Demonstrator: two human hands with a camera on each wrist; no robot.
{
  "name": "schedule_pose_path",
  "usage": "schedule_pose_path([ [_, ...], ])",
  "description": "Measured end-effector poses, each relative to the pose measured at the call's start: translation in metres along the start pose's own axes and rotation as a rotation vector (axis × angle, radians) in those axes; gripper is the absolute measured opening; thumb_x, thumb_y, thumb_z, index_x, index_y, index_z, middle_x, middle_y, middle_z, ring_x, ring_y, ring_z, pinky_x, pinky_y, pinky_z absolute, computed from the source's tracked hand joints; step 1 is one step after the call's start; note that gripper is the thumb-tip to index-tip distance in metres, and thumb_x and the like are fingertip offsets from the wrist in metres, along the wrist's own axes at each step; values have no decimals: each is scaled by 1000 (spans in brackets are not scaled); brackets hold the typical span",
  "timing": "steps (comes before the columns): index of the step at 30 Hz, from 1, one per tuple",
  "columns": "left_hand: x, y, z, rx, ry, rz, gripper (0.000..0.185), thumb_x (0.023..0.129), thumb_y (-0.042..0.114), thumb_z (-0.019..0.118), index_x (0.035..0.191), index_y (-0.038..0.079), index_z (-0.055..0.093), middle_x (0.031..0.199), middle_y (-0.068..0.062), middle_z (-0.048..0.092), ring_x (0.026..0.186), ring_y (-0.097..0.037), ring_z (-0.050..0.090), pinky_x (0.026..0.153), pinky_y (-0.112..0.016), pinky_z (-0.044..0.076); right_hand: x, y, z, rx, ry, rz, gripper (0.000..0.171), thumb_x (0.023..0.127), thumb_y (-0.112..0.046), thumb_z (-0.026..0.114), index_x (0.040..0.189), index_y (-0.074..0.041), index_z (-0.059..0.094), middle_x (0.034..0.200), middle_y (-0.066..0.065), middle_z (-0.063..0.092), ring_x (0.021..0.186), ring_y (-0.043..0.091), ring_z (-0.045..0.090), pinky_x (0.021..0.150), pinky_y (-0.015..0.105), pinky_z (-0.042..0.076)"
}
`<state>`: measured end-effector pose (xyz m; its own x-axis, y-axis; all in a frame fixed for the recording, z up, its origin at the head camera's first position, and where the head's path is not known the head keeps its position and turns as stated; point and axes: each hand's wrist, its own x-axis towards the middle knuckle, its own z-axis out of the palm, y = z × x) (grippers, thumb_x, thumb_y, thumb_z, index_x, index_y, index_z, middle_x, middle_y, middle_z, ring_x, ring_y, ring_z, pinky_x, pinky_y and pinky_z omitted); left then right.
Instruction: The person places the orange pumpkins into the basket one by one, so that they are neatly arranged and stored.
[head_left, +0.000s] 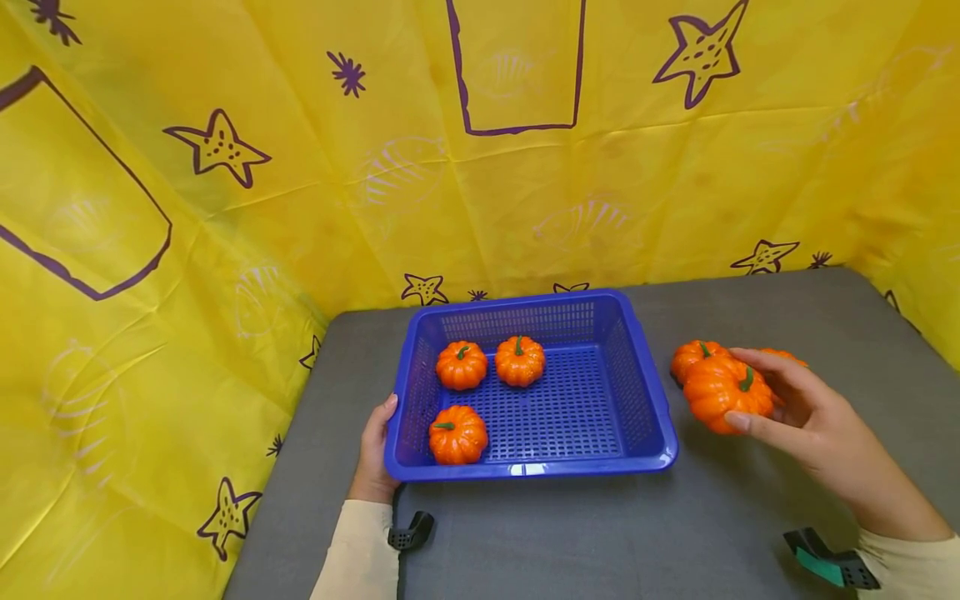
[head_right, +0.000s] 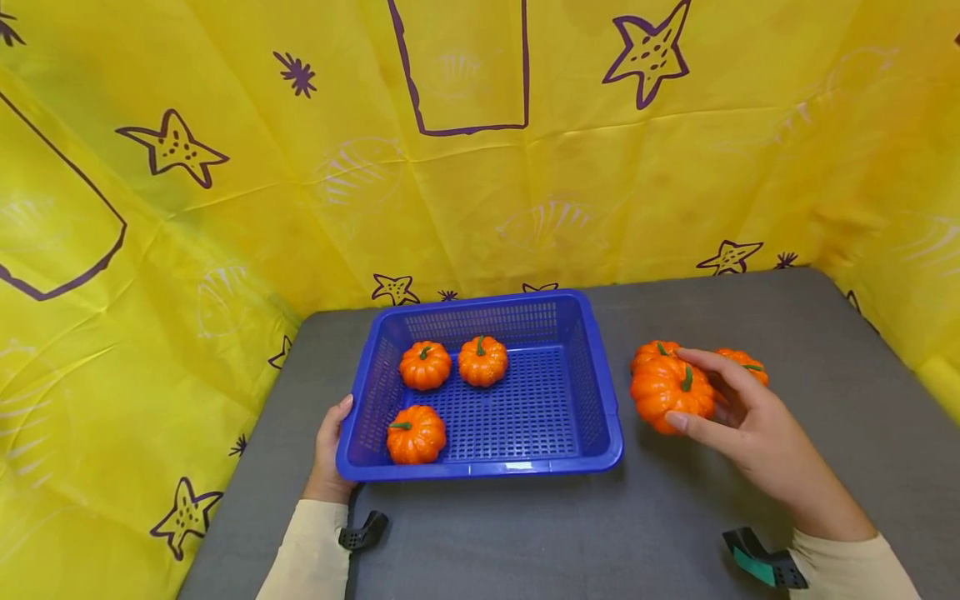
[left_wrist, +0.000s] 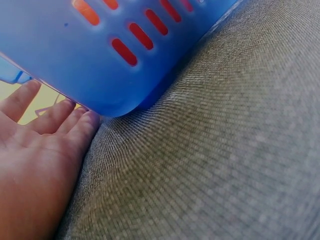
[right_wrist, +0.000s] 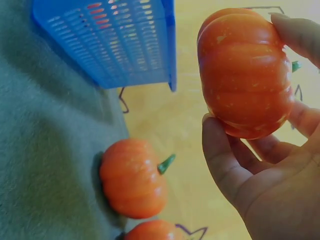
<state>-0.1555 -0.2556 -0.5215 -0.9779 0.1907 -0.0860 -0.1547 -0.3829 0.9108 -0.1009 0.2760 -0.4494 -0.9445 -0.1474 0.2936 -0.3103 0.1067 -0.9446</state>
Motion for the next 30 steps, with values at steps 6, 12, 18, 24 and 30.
schedule_pose_path([
  [6, 1, -1, 1, 1, 10, -13, 66, 110, 51, 41, 158, 4, 41, 138, -8, 66, 116, -20, 64, 101, -38, 53, 8, -9, 6, 8, -63, -6, 73, 91, 28, 68, 157, 5, 47, 149, 18, 50, 111, 18, 69, 86, 24, 59],
  [12, 1, -1, -2, -10, -19, -3, 59, 111, 50, 40, 153, 8, 47, 135, -7, 67, 113, -19, 66, 99, -37, 55, 15, -16, 17, -27, -109, -23, 74, 91, 26, 69, 158, 4, 46, 147, 18, 53, 114, 19, 68, 89, 23, 57],
  [18, -1, 0, -4, -29, -47, 10, 50, 112, 49, 42, 147, 15, 54, 132, -5, 69, 111, -17, 66, 97, -35, 55, 25, -22, 34, -38, -145, -27, 74, 92, 22, 72, 158, 1, 47, 146, 17, 56, 115, 21, 68, 91, 25, 57],
  [24, 1, -1, -4, -35, -59, 16, 49, 112, 47, 41, 147, 15, 54, 131, -5, 70, 111, -18, 67, 96, -35, 56, 30, -20, 48, -8, -168, -53, 74, 91, 23, 73, 158, 0, 48, 144, 17, 56, 117, 22, 67, 95, 25, 56],
  [30, 1, -1, -4, -38, -53, 11, 49, 111, 48, 42, 147, 16, 54, 131, -5, 70, 111, -18, 67, 96, -35, 56, 33, -21, 61, -35, -187, -68, 75, 91, 19, 76, 158, -3, 51, 144, 15, 57, 119, 22, 67, 99, 23, 53],
])
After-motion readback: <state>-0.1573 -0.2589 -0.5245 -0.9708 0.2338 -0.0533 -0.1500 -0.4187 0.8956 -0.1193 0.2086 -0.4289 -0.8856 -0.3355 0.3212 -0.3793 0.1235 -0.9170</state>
